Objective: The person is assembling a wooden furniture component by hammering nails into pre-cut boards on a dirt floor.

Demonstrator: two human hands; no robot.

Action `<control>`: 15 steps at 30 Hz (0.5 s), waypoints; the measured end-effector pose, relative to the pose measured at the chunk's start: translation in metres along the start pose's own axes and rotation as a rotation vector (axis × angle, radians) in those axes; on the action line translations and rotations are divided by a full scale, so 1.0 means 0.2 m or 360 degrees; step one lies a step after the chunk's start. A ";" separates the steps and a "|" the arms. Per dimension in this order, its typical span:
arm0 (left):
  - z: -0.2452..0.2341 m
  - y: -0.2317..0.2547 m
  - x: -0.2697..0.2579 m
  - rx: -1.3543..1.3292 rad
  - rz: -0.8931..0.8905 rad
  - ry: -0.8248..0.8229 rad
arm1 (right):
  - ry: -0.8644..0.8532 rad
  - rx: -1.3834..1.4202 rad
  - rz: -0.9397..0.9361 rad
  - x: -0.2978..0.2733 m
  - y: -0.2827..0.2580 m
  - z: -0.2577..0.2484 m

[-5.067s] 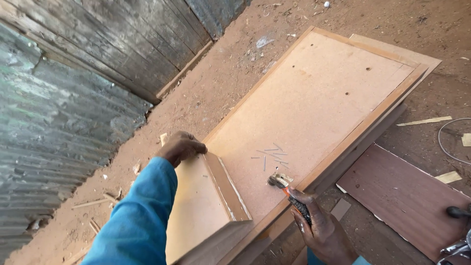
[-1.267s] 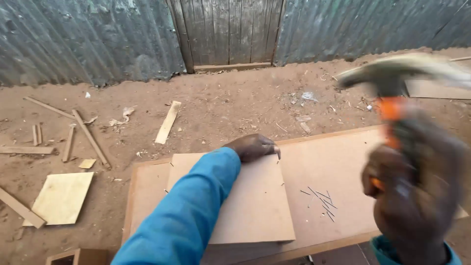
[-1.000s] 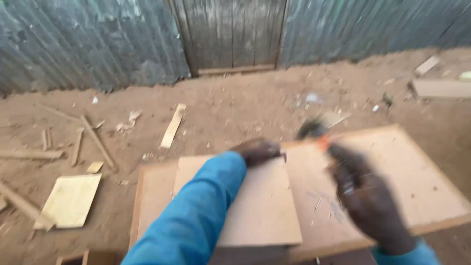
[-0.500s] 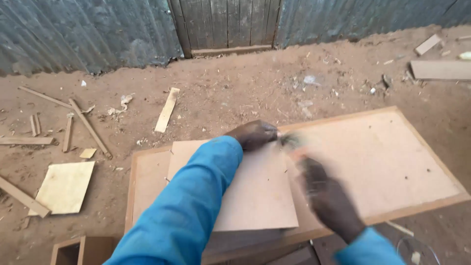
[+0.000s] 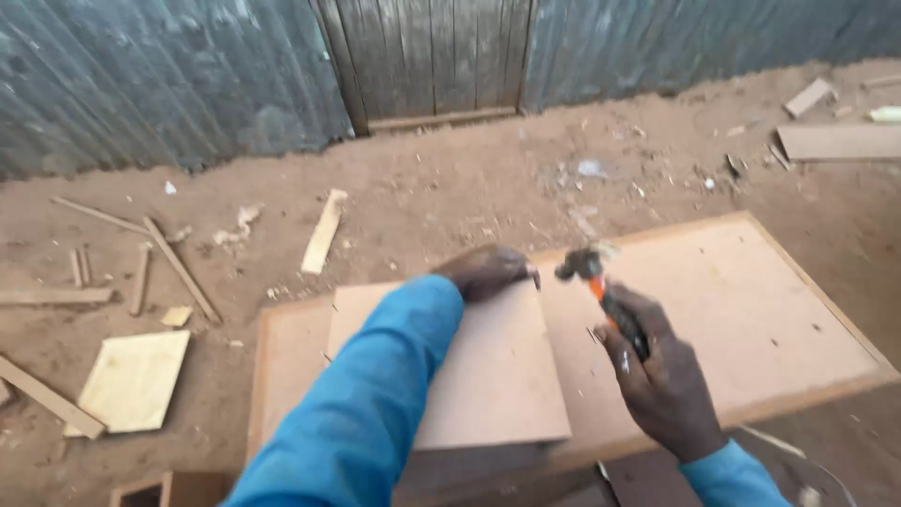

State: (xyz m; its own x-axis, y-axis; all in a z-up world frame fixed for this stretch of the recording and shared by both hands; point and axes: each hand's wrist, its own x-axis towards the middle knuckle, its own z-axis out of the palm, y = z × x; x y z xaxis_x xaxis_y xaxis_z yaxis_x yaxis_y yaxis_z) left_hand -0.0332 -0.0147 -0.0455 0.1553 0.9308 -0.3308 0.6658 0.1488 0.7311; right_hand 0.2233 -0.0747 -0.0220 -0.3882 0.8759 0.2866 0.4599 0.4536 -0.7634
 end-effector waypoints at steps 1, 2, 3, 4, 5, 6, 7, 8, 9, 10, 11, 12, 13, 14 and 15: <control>-0.03 0.04 -0.02 -0.0047 0.0002 0.0001 | 0.0010 0.0028 -0.0013 0.01 -0.10 -0.06; -0.06 0.07 -0.03 -0.0094 0.0004 0.0001 | 0.0021 0.0056 -0.0025 0.03 -0.19 -0.12; -0.05 0.07 -0.04 -0.0084 0.0007 -0.0001 | 0.0030 0.0060 -0.0026 0.00 -0.26 -0.16; -0.05 0.07 -0.04 -0.0076 0.0034 0.0007 | 0.0112 0.0014 -0.0103 -0.03 -0.31 -0.19; -0.04 0.07 -0.04 -0.0081 0.0063 0.0007 | 0.0187 -0.0044 -0.0173 -0.05 -0.38 -0.23; -0.05 0.07 -0.02 -0.0084 0.0068 -0.0001 | 0.0189 -0.0051 -0.0167 -0.08 -0.44 -0.24; -0.04 0.05 -0.01 -0.0078 0.0061 0.0011 | 0.0376 0.0192 -0.0266 -0.12 -0.49 -0.24; -0.03 0.04 0.00 -0.0073 0.0055 0.0022 | 0.0564 0.0437 -0.0358 -0.16 -0.54 -0.23; -0.02 0.03 0.01 -0.0086 0.0045 0.0024 | 0.0548 0.0437 -0.0355 -0.17 -0.41 -0.21; -0.02 0.02 0.03 -0.0096 0.0089 0.0015 | 0.0663 0.0964 0.0152 -0.18 -0.29 -0.20; -0.03 0.02 0.03 -0.0089 0.0134 0.0008 | 0.0795 0.1479 0.0672 -0.20 -0.16 -0.17; -0.02 0.00 0.03 -0.0086 0.0127 0.0012 | 0.0789 0.1487 0.0672 -0.21 -0.11 -0.10; -0.02 0.00 0.03 -0.0102 0.0173 0.0015 | 0.0248 0.0670 0.0655 -0.21 -0.06 -0.05; -0.02 0.00 0.04 -0.0119 0.0219 0.0017 | -0.0282 -0.0155 0.0595 -0.21 -0.02 0.01; -0.02 0.02 0.04 -0.0111 0.0234 0.0028 | -0.0268 -0.0159 0.0581 -0.18 -0.05 -0.05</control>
State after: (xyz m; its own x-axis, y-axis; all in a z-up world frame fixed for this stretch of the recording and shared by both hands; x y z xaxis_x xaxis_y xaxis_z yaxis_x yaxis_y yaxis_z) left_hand -0.0326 -0.0045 -0.0431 0.2341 0.9499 -0.2072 0.5846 0.0328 0.8107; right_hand 0.2408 -0.1087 -0.0189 -0.3064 0.9469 -0.0976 0.6636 0.1390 -0.7351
